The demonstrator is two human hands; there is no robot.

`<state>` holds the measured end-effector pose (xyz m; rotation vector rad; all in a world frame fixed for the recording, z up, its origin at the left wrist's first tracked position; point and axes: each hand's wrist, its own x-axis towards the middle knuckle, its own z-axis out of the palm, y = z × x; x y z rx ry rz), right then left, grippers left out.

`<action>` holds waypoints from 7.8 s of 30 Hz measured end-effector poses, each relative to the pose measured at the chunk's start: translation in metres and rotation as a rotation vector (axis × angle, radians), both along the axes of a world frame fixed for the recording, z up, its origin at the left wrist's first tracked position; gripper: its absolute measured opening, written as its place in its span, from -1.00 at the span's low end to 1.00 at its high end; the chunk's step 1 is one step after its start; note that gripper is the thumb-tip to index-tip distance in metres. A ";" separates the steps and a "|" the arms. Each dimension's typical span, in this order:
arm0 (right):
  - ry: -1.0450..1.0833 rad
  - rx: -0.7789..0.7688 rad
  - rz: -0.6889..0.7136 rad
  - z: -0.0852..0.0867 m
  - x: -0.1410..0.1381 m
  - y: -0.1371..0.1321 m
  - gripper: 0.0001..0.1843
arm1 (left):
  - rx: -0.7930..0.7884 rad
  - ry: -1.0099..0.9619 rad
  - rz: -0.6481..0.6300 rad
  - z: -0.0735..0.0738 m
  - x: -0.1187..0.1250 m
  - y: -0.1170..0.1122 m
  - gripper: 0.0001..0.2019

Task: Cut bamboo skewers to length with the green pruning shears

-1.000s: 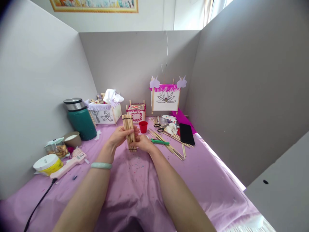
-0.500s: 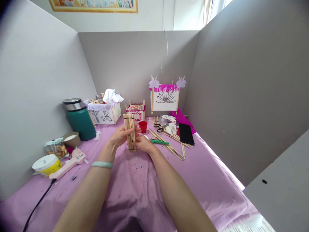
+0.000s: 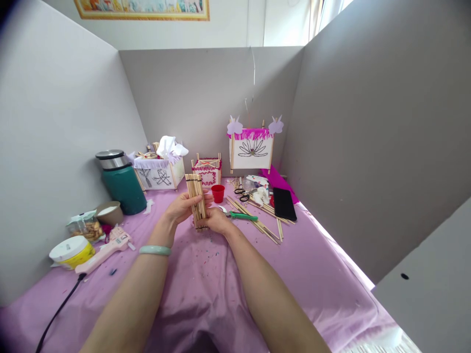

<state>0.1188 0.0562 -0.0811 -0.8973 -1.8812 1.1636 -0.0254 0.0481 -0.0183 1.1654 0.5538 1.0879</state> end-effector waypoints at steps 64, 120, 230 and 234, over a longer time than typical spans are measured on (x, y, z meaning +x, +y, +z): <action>0.301 -0.255 0.108 0.012 -0.006 -0.017 -0.48 | 0.146 0.042 0.065 0.047 0.008 -0.007 -0.71; 0.365 -0.295 0.113 0.002 -0.009 -0.011 -0.54 | 0.126 -0.047 0.181 0.042 0.018 -0.002 -0.69; -0.360 0.221 -0.090 0.017 0.012 -0.006 -0.78 | 0.176 0.343 0.243 0.006 -0.014 -0.005 -0.61; -0.313 0.187 -0.031 0.020 0.014 -0.007 -0.82 | 0.160 0.355 0.264 0.006 -0.014 -0.006 -0.63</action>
